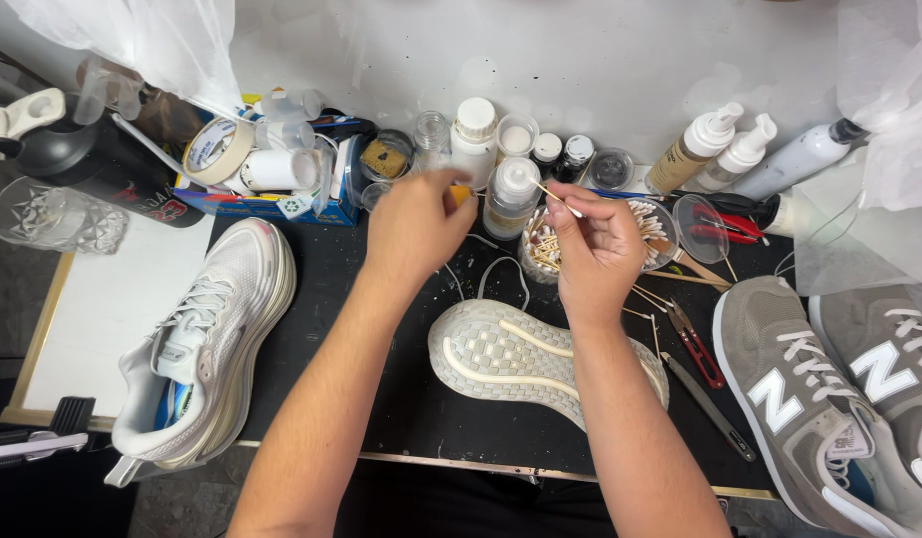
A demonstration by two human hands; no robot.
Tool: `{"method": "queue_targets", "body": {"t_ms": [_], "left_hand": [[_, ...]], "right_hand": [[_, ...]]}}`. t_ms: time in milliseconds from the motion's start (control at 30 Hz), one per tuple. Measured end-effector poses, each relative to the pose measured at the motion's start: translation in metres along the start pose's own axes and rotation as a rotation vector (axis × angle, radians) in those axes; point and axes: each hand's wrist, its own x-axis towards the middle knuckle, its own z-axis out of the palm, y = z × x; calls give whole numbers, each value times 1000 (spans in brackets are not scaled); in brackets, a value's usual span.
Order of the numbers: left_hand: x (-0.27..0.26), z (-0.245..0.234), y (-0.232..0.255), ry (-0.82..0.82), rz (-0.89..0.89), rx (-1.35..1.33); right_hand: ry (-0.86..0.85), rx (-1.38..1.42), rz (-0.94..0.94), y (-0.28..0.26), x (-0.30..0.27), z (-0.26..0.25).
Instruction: The person cleans the sole of a white sneaker using a cotton swab, meticulously working into the tread patterns. They repeatedly dip the swab into a liquid container to refresh it. The person then flips the shoe over and uses a metal tool to clean the laces and upper part of the shoe.
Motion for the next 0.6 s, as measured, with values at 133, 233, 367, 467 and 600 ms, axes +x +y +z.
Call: {"method": "queue_targets", "body": {"t_ms": [133,233,367,467,600], "left_hand": [[-29,28,-36,-139,56,117],[-42,41,-54,-220,75,263],[-51,40,-59,-279,104,443],[-61,34,-61,-213,158,469],[-78,29,-65,-84,246,408]], "right_hand": [[-25,-47,-31,5,0,6],[-53,-102,-50,6,1,7],[-60,-174,-38,5,2,9],[-49,-201,-18,5,1,10],[-53,-198,-38,5,2,11]]}}
